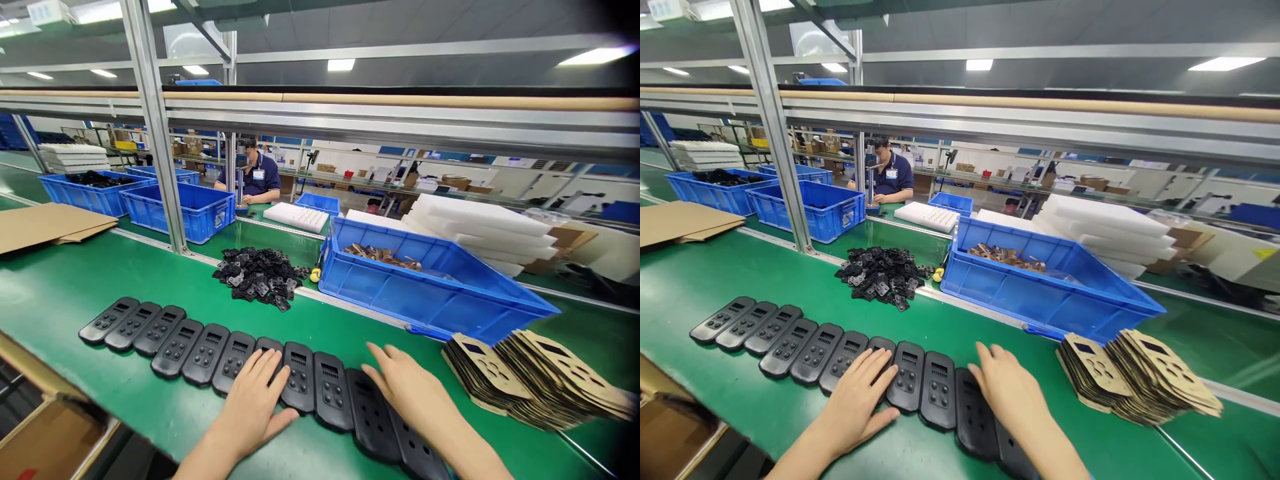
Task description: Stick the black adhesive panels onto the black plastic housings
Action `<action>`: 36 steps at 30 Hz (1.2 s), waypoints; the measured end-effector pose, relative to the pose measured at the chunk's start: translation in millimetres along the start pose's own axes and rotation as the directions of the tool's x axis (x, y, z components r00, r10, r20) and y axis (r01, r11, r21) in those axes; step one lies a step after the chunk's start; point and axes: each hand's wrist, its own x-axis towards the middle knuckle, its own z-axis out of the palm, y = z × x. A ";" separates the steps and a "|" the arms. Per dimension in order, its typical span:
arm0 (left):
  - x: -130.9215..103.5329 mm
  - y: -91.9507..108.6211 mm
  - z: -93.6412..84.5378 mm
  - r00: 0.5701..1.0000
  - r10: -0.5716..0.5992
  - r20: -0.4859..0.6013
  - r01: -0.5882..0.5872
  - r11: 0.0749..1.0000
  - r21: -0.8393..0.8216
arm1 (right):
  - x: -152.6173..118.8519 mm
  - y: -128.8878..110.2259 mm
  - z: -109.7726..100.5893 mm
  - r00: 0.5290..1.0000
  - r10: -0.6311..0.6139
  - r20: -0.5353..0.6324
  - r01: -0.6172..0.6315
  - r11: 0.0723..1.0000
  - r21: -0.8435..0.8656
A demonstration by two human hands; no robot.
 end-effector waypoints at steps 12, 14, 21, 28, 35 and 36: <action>-0.1 -0.4 -1.4 0.999 -0.017 -0.040 0.016 0.999 -0.029 | 162.3 -102.1 24.3 0.970 -0.238 -0.055 0.243 0.924 0.296; -0.6 -1.9 -1.4 0.999 -0.008 -0.040 0.006 0.999 -0.032 | 148.6 -88.2 17.2 0.975 -0.214 -0.062 0.222 0.914 0.338; -0.7 -4.8 0.4 0.995 0.036 -0.088 -0.039 0.999 -0.026 | 21.0 -5.8 -19.6 0.997 -0.070 -0.015 0.070 0.908 0.414; -1.9 -7.1 3.8 0.992 0.068 -0.108 -0.067 0.998 0.011 | -63.9 5.7 14.2 0.998 0.037 0.058 -0.064 0.809 0.584; -2.2 -7.4 2.1 0.995 0.070 -0.071 -0.068 0.997 0.025 | -71.9 1.0 8.7 0.988 -0.141 0.069 0.079 0.826 0.558; -2.1 -7.3 1.6 0.995 0.068 -0.068 -0.066 0.998 0.023 | -72.0 1.6 8.2 0.980 -0.185 0.074 0.112 0.820 0.561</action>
